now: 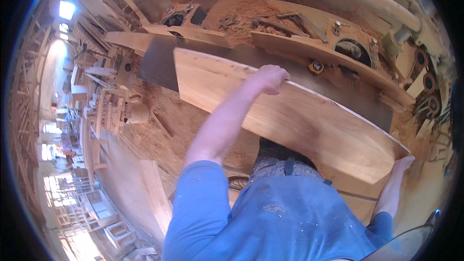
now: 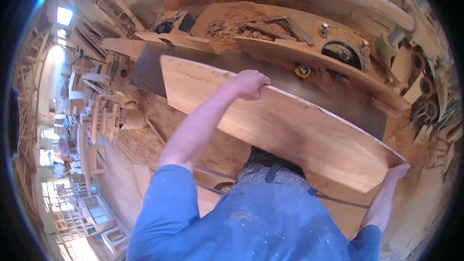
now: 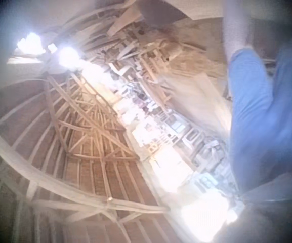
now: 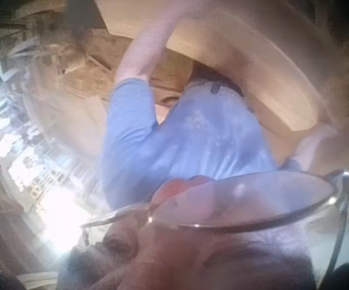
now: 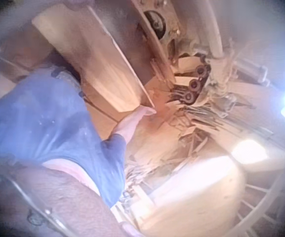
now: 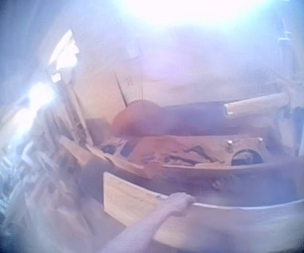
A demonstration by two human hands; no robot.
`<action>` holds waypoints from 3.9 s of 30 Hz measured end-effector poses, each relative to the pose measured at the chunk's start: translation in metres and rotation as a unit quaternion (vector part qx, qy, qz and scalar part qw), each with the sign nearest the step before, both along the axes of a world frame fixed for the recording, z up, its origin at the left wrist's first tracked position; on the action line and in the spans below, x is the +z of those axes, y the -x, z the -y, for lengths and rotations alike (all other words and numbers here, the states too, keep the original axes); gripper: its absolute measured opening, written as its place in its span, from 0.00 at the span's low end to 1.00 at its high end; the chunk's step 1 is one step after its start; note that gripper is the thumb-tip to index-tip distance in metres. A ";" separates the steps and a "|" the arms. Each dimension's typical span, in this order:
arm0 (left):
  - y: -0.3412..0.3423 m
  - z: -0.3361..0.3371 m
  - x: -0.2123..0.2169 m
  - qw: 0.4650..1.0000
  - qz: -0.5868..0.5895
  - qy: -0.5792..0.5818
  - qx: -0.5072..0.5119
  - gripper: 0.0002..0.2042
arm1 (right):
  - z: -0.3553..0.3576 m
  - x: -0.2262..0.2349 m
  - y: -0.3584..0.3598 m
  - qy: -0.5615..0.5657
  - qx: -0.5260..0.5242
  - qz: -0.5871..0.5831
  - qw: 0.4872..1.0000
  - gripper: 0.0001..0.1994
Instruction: The person feeds large wooden planks over a jointer machine to smooth their surfaces and edges, then stacks the finished planks on a metal frame.
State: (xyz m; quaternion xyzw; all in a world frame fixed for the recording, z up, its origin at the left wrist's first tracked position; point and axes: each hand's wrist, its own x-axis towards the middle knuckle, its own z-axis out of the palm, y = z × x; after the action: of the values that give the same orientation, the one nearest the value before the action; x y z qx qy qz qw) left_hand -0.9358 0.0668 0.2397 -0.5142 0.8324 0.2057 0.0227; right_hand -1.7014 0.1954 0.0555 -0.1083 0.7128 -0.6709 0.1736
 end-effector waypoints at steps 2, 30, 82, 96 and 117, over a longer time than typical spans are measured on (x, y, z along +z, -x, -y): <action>-0.013 0.000 -0.034 0.986 -0.079 0.134 0.056 0.21 | -0.001 -0.008 -0.041 -0.173 0.134 -0.112 0.969 0.28; -0.187 0.037 -0.169 0.806 0.172 0.162 0.543 0.35 | -0.104 -0.009 -0.171 -0.444 0.173 -0.124 0.871 0.28; -0.373 0.088 -0.168 0.795 0.129 0.116 0.581 0.33 | -0.030 0.016 -0.371 -0.473 0.182 -0.089 0.857 0.35; -0.428 0.098 -0.180 0.788 0.144 0.142 0.581 0.32 | -0.002 0.029 -0.449 -0.451 0.112 0.014 0.886 0.24; -0.394 0.086 -0.185 0.781 0.158 0.149 0.585 0.37 | -0.011 0.019 -0.426 -0.515 0.242 -0.005 0.822 0.23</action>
State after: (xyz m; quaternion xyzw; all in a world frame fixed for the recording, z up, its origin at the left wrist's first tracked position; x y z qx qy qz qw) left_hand -0.5423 -0.0191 0.0545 -0.9247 0.3764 -0.0312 -0.0476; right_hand -1.2756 0.2069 0.0741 -0.1750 0.9064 -0.1416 0.3575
